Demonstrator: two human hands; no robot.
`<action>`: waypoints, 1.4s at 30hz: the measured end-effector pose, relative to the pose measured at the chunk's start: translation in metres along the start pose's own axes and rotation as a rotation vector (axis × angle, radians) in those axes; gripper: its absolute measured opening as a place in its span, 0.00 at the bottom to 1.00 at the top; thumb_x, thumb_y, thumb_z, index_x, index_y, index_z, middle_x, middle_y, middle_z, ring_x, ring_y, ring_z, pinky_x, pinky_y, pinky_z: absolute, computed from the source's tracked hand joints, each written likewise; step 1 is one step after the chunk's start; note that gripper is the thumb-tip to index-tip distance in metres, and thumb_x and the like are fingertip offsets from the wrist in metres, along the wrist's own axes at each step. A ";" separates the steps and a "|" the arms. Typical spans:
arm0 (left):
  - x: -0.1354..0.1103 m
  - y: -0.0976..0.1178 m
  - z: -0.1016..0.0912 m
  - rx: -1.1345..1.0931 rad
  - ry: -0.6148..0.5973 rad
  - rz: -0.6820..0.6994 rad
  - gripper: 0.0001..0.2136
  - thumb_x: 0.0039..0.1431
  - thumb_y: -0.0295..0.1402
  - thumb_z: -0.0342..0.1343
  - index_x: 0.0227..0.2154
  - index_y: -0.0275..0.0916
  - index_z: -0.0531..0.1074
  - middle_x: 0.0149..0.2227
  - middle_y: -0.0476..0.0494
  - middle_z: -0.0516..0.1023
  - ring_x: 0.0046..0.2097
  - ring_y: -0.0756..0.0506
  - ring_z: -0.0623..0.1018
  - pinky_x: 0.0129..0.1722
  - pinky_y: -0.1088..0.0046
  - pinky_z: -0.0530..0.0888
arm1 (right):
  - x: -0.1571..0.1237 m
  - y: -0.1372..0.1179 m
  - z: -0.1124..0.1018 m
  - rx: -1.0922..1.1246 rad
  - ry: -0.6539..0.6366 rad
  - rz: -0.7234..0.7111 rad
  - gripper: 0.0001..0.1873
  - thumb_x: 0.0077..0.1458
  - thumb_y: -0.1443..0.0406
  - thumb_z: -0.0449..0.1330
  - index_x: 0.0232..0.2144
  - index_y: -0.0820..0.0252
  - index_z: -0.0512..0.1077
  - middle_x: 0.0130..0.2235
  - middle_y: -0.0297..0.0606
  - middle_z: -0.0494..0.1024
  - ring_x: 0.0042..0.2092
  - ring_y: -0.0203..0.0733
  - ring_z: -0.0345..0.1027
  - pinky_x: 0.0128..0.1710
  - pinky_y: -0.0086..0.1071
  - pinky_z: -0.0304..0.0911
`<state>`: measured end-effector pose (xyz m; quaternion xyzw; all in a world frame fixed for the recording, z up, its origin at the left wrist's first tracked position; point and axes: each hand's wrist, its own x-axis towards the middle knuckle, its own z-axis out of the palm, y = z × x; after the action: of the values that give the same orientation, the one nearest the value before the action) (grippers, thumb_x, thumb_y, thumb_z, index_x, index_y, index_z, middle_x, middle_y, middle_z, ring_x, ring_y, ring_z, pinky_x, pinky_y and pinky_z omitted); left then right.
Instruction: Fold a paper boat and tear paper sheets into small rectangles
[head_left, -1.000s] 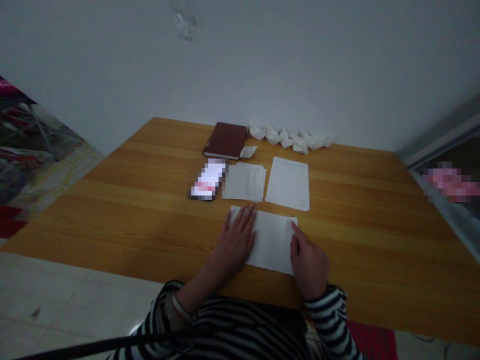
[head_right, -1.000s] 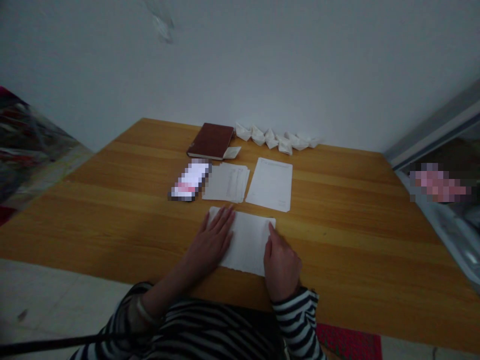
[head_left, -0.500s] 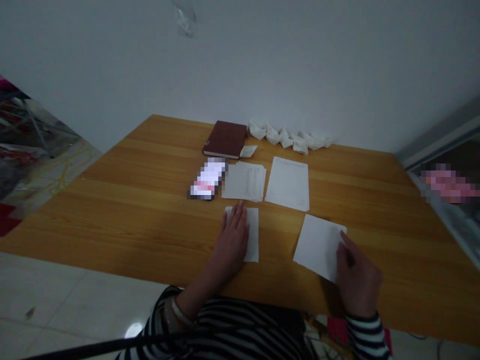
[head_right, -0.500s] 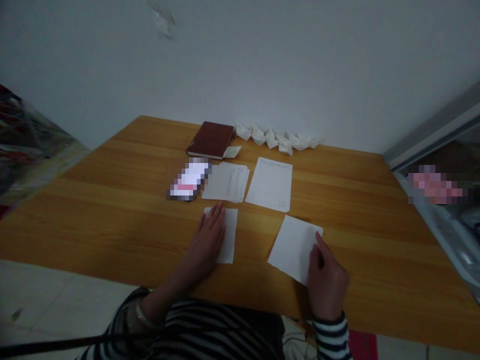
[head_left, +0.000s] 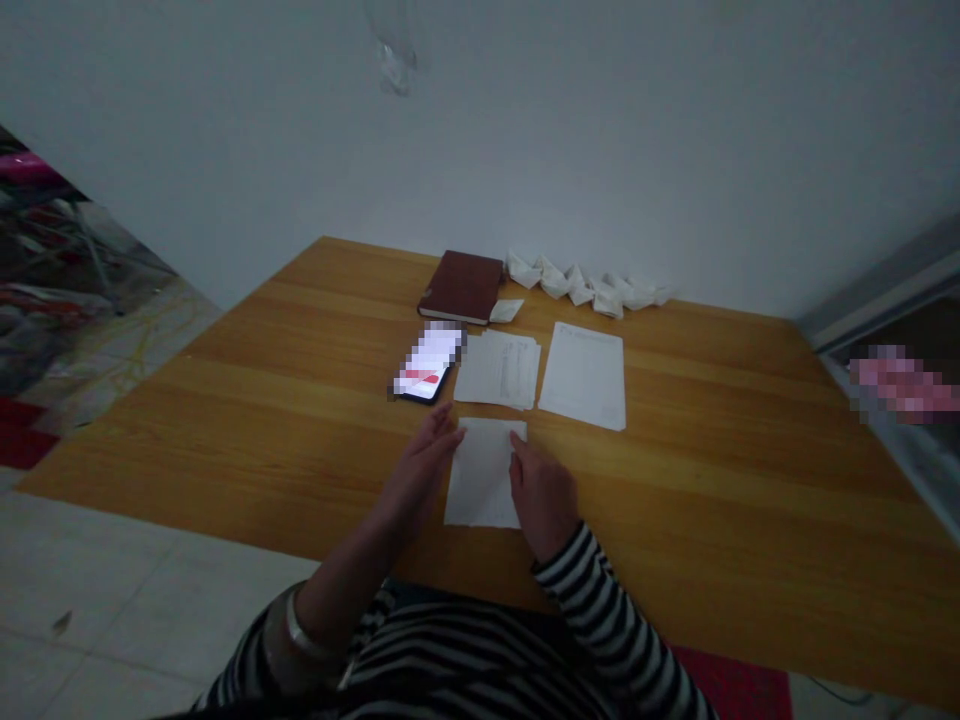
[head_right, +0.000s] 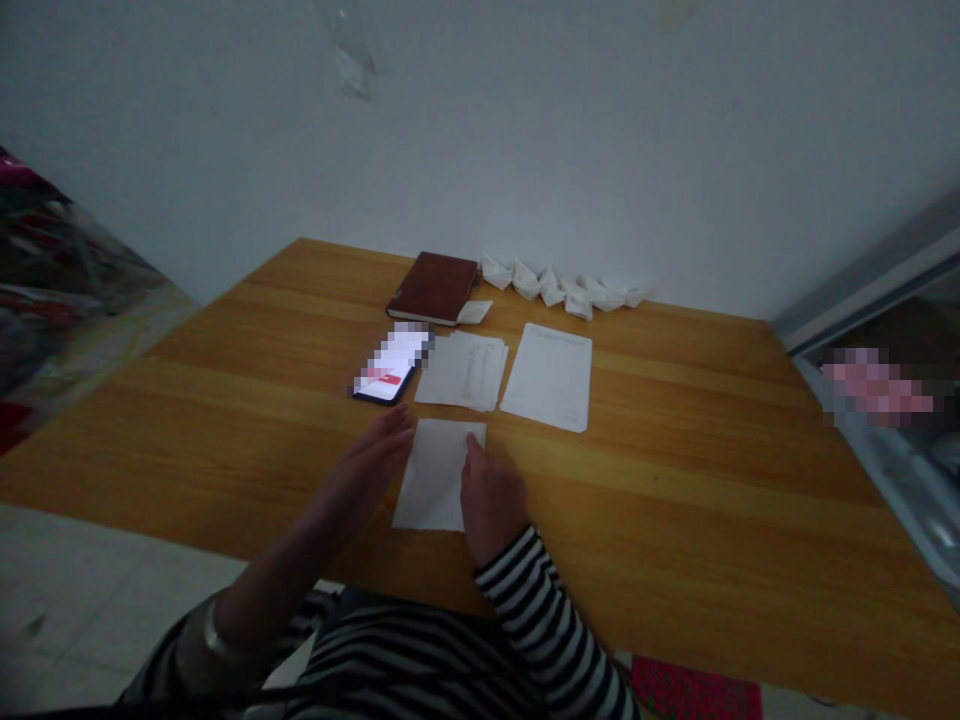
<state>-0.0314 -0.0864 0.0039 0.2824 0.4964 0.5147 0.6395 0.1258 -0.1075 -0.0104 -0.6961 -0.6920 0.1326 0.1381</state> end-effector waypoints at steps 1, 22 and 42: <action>0.003 0.001 0.001 -0.006 -0.009 -0.017 0.27 0.50 0.32 0.63 0.55 0.39 0.65 0.64 0.36 0.63 0.67 0.39 0.59 0.65 0.61 0.57 | 0.001 -0.001 0.004 -0.069 -0.043 -0.001 0.22 0.64 0.68 0.49 0.58 0.56 0.69 0.37 0.46 0.82 0.36 0.46 0.76 0.36 0.35 0.68; 0.039 -0.002 -0.023 1.140 -0.309 0.493 0.11 0.48 0.33 0.61 0.35 0.37 0.72 0.54 0.35 0.65 0.59 0.33 0.64 0.60 0.48 0.62 | 0.002 -0.004 0.003 -0.181 -0.143 -0.022 0.26 0.65 0.73 0.43 0.64 0.63 0.57 0.36 0.50 0.80 0.36 0.47 0.77 0.36 0.38 0.70; 0.054 0.031 0.000 0.900 -0.249 0.386 0.38 0.54 0.31 0.57 0.65 0.40 0.45 0.33 0.48 0.78 0.33 0.43 0.79 0.38 0.63 0.76 | 0.000 0.009 -0.006 0.215 0.150 -0.002 0.29 0.67 0.59 0.45 0.66 0.67 0.50 0.31 0.40 0.80 0.29 0.43 0.74 0.29 0.32 0.65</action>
<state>-0.0445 -0.0262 0.0118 0.6762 0.5277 0.3209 0.4017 0.1366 -0.1080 -0.0087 -0.6844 -0.6622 0.1537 0.2634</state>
